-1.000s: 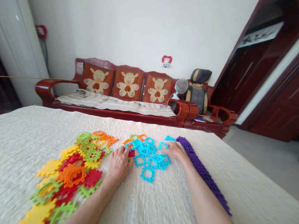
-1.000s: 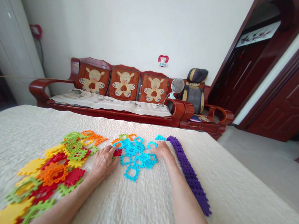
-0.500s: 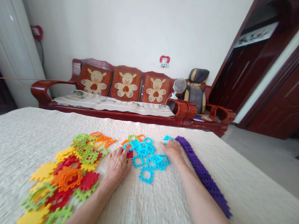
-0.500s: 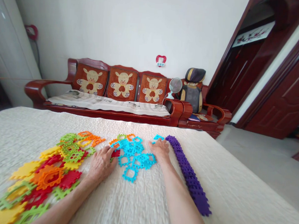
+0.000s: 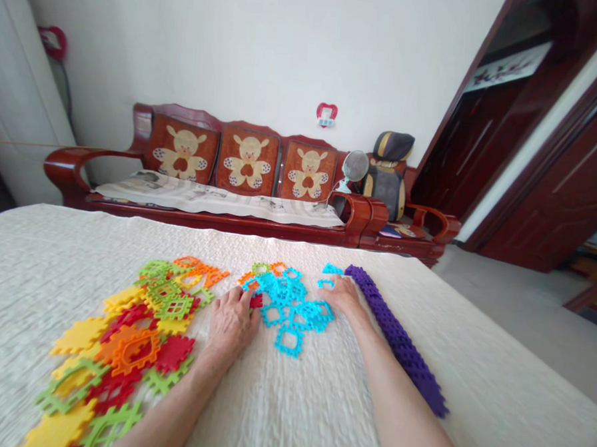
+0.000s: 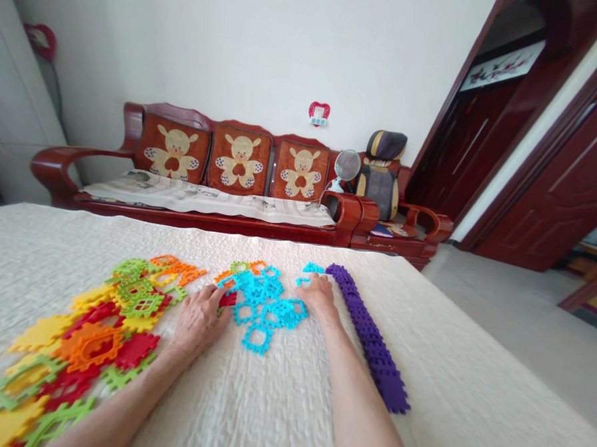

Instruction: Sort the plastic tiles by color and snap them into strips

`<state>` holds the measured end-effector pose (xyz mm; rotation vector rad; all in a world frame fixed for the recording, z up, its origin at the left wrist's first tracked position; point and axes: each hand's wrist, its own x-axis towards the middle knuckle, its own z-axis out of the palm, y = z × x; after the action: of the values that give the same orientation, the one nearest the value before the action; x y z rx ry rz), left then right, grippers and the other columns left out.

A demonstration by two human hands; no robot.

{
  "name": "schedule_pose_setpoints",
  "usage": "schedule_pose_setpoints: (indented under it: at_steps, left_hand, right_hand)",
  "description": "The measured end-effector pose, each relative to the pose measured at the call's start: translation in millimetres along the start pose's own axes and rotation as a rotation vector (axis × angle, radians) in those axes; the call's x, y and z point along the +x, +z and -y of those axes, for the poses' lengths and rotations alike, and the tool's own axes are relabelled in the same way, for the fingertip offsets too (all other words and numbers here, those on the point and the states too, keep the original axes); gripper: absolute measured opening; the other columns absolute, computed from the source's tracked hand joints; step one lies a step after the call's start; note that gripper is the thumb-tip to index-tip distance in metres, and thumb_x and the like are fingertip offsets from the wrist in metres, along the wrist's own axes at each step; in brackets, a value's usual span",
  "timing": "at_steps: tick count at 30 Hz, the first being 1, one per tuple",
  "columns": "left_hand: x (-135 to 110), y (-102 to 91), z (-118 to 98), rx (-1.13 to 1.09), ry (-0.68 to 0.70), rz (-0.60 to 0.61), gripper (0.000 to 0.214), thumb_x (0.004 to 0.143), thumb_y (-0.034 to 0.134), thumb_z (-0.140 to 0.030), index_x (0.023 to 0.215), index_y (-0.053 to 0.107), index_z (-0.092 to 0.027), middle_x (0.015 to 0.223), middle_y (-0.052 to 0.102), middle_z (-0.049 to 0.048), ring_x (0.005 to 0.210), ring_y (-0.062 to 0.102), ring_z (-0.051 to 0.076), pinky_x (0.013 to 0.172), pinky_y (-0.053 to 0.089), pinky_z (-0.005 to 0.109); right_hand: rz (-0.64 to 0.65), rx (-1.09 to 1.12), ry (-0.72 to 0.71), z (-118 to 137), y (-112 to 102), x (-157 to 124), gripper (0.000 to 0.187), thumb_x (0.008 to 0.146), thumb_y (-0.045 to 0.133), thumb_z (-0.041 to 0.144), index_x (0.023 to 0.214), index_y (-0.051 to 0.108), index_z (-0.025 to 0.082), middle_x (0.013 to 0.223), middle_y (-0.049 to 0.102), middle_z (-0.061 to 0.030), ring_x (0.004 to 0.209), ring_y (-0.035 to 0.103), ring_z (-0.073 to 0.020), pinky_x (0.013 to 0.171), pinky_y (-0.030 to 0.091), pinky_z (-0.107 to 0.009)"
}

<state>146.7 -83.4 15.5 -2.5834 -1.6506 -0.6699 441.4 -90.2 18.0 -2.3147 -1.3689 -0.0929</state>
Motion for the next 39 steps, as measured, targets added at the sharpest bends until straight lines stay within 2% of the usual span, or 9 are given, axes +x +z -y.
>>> schedule_pose_setpoints:
  at_steps: [3,7,10,17,39]
  left_hand:
    - [0,-0.2,0,-0.002,-0.002,0.001,0.039,0.087,0.046,-0.032,0.124,0.055,-0.023,0.113,0.059,0.0094,0.104,0.055,0.026,0.089,0.037,0.038]
    - [0,0.3,0,0.007,-0.001,-0.01,0.039,0.087,0.046,-0.033,0.125,0.054,-0.024,0.111,0.059,0.0093,0.103,0.055,0.026,0.087,0.037,0.038]
    - [0,1.7,1,0.001,0.008,-0.012,0.04,0.087,0.046,-0.032,0.126,0.053,-0.024,0.111,0.058,0.0091,0.102,0.056,0.026,0.087,0.037,0.038]
    - [0,2.2,1,0.02,0.008,-0.03,0.04,0.087,0.048,-0.033,0.125,0.054,-0.024,0.111,0.059,0.0086,0.102,0.056,0.026,0.086,0.037,0.037]
    - [1,1.5,0,0.008,-0.009,0.017,0.043,0.088,0.046,-0.034,0.13,0.051,-0.025,0.115,0.058,0.0088,0.106,0.054,0.026,0.088,0.036,0.038]
  right_hand:
    - [-0.037,-0.028,0.011,0,-2,7,0.044,0.071,0.061,0.04,0.109,0.064,0.018,0.099,0.068,-0.009,0.095,0.061,-0.0229,0.082,0.044,-0.028]
    - [-0.117,-0.044,0.039,-4,-6,17,0.049,0.079,0.056,0.036,0.122,0.056,0.015,0.111,0.063,-0.0124,0.104,0.057,-0.0229,0.087,0.041,-0.028]
    - [-0.154,-0.06,0.051,-8,-2,18,0.048,0.081,0.055,0.031,0.125,0.053,0.014,0.117,0.059,-0.0138,0.107,0.055,-0.0232,0.089,0.04,-0.029]
    - [-0.185,-0.095,0.087,-9,7,13,0.044,0.082,0.056,0.035,0.121,0.056,0.013,0.111,0.059,-0.0141,0.104,0.055,-0.0247,0.088,0.04,-0.03]
    - [-0.173,-0.089,0.096,-7,2,14,0.047,0.081,0.055,0.043,0.117,0.059,0.013,0.111,0.059,-0.0155,0.103,0.056,-0.0272,0.085,0.044,-0.034]
